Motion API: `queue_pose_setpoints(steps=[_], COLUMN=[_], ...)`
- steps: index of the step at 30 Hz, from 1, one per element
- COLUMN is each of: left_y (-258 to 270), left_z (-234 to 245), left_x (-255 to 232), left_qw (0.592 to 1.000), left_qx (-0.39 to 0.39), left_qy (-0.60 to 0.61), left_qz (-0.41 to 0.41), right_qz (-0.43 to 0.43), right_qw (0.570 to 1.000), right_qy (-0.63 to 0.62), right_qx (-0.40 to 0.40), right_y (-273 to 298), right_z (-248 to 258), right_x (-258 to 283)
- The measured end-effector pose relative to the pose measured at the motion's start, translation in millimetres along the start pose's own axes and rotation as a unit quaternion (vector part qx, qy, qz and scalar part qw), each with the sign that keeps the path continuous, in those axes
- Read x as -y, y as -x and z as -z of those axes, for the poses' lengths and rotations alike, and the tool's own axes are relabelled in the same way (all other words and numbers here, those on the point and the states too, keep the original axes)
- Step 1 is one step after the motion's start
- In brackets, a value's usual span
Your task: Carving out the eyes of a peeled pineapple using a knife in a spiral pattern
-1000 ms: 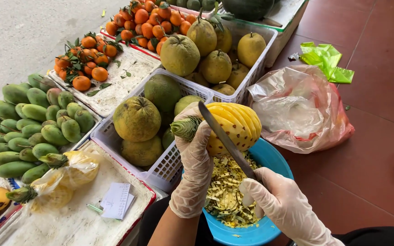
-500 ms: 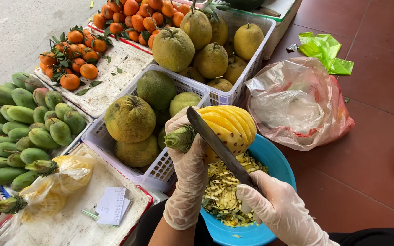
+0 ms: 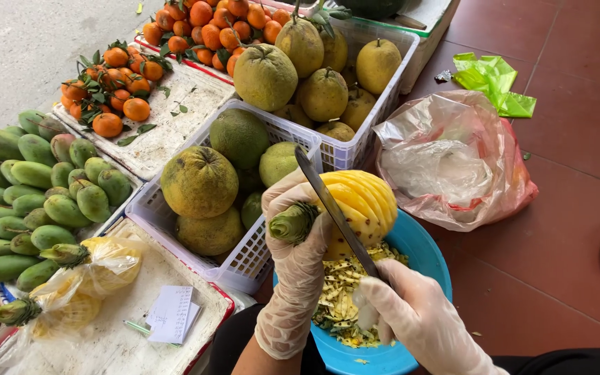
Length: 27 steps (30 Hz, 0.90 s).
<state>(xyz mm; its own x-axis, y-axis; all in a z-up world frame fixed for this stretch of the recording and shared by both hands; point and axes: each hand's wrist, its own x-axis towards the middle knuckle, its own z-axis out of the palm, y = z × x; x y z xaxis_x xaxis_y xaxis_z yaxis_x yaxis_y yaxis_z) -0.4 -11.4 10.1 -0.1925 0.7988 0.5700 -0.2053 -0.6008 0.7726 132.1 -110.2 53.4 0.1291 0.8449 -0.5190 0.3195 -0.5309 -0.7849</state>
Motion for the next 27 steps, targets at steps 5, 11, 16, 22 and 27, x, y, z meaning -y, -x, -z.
queue_pose_setpoints(steps=[5,11,16,22,27], left_y=[7,5,4,3,2], left_z=[2,2,4,5,7], left_x=[14,8,8,3,1], left_qw=[0.993,0.975,0.96,0.961,0.961], left_qx=[-0.045,-0.046,-0.048,-0.046,-0.029], left_qy=[0.107,0.192,0.239,0.231,0.236], left_qz=[0.036,0.105,0.136,0.142,0.141], right_qz=[0.026,-0.135,-0.252,-0.139,-0.178], right_qw=[0.96,0.852,0.789,0.83,0.817], right_qy=[-0.255,-0.497,-0.56,-0.537,-0.536], right_qx=[0.116,0.094,0.002,0.068,0.116], right_y=[8,-4,2,-9,-8], right_z=[0,-1,-5,-6,0], right_x=[-50,-70,-40,-73,-57])
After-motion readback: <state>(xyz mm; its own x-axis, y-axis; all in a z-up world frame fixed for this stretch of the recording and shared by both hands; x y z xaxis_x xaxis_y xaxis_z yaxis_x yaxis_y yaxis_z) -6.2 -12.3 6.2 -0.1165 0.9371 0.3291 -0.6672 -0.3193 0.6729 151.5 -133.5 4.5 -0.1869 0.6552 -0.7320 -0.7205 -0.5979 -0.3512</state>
